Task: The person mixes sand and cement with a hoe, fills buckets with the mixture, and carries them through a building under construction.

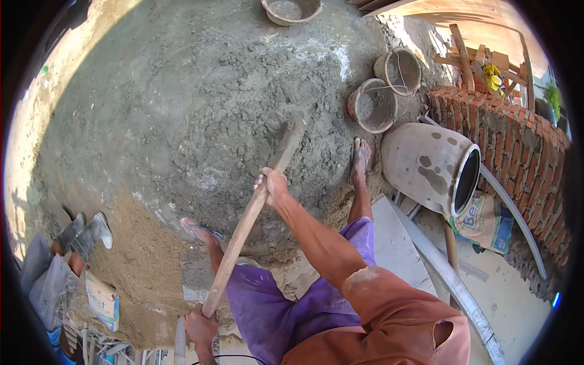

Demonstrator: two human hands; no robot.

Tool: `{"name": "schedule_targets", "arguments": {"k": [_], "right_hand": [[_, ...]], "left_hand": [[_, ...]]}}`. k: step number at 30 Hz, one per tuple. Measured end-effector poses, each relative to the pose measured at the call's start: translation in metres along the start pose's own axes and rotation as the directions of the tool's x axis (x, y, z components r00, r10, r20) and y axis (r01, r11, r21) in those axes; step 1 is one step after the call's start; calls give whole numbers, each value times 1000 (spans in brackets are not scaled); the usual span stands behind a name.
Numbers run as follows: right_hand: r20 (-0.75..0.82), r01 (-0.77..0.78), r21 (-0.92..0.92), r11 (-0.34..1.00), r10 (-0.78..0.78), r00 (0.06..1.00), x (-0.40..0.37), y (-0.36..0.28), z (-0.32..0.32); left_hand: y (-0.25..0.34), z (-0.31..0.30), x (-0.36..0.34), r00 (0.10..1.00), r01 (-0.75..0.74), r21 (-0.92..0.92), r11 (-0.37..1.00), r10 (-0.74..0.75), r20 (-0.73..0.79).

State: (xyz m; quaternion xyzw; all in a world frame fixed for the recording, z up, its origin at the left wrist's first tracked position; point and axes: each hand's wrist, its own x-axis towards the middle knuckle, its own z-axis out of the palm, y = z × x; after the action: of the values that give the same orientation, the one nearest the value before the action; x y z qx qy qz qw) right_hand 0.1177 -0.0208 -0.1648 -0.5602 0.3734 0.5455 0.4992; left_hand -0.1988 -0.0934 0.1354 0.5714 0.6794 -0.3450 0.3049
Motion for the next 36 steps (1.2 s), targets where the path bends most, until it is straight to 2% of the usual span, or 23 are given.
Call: {"name": "schedule_targets", "arguments": {"k": [1, 3, 4, 6, 7, 8, 10, 11, 13, 14, 16, 17, 20, 21, 23, 24, 26, 27, 29, 30, 32, 35, 36], "right_hand": [[-5, 20, -78, 997, -21, 1000, -16, -6, 8], [-8, 184, -132, 974, -187, 982, -44, -37, 22], [17, 273, -139, 952, -273, 962, -50, -56, 17], [14, 422, -173, 890, -426, 904, -73, -121, 20], [36, 475, -143, 868, -475, 879, -64, -154, 18], [59, 531, -167, 831, -529, 846, -55, -189, 21], [101, 549, -187, 814, -540, 835, -5, -258, 24], [117, 541, -188, 820, -528, 841, 18, -283, 28], [119, 488, -260, 833, -474, 873, 55, -307, 34], [65, 375, -264, 888, -372, 926, 60, -298, 36], [36, 197, -267, 943, -194, 980, 64, -251, 24], [118, 146, -162, 976, -128, 985, 62, -229, 11], [201, -92, -41, 995, 99, 975, 56, -159, -24], [209, -97, -48, 994, 105, 972, 52, -145, -34], [222, -231, 83, 969, 208, 953, 47, -134, -25], [231, -242, 89, 966, 216, 949, 47, -137, -26], [285, -369, 167, 914, 314, 906, 40, -157, -32], [284, -368, 173, 914, 312, 907, 37, -163, -36], [311, -477, 220, 851, 402, 861, 28, -190, -44], [314, -460, 231, 858, 381, 869, 20, -206, -50], [344, -488, 241, 839, 396, 851, -20, -229, -61], [379, -527, 358, 771, 396, 837, -63, -266, -74], [455, -486, 298, 822, 325, 829, -59, -277, -90]], "left_hand": [[5, 10, -9, 1000, 4, -6, 1000, -4, 20], [6, 27, -2, 992, -43, -321, 946, 79, 100], [6, 46, 7, 982, -113, -327, 938, 156, 108], [60, 47, 28, 925, -257, -420, 870, 347, 152], [92, 53, 43, 875, -393, -475, 787, 479, 72], [120, 63, 63, 833, -447, -486, 751, 547, 80], [183, 56, 89, 806, -462, -591, 661, 591, 31], [211, 46, 97, 813, -446, -572, 689, 579, 63], [233, 6, 72, 821, -423, -547, 722, 561, 107], [238, -16, 54, 841, -403, -504, 764, 527, 126], [218, -50, 24, 863, -340, -471, 814, 469, 186], [201, -64, 10, 865, -313, -482, 818, 456, 212], [189, -106, -44, 857, -396, -387, 832, 487, 170], [189, -112, -55, 862, -391, -387, 835, 479, 163], [198, -127, -62, 766, -601, -428, 675, 638, -69], [205, -135, -67, 771, -599, -416, 684, 633, -69], [239, -157, -81, 611, -709, -526, 469, 781, -126], [254, -162, -87, 608, -710, -525, 469, 784, -122], [287, -170, -100, 373, -788, -588, 183, 901, -220], [304, -179, -110, 352, -794, -585, 165, 909, -222], [336, -194, -131, 298, -687, -700, 195, 954, -26], [379, -193, -154, 164, -672, -739, 44, 982, -90], [389, -189, -159, 115, -664, -748, -13, 986, -119]]}}
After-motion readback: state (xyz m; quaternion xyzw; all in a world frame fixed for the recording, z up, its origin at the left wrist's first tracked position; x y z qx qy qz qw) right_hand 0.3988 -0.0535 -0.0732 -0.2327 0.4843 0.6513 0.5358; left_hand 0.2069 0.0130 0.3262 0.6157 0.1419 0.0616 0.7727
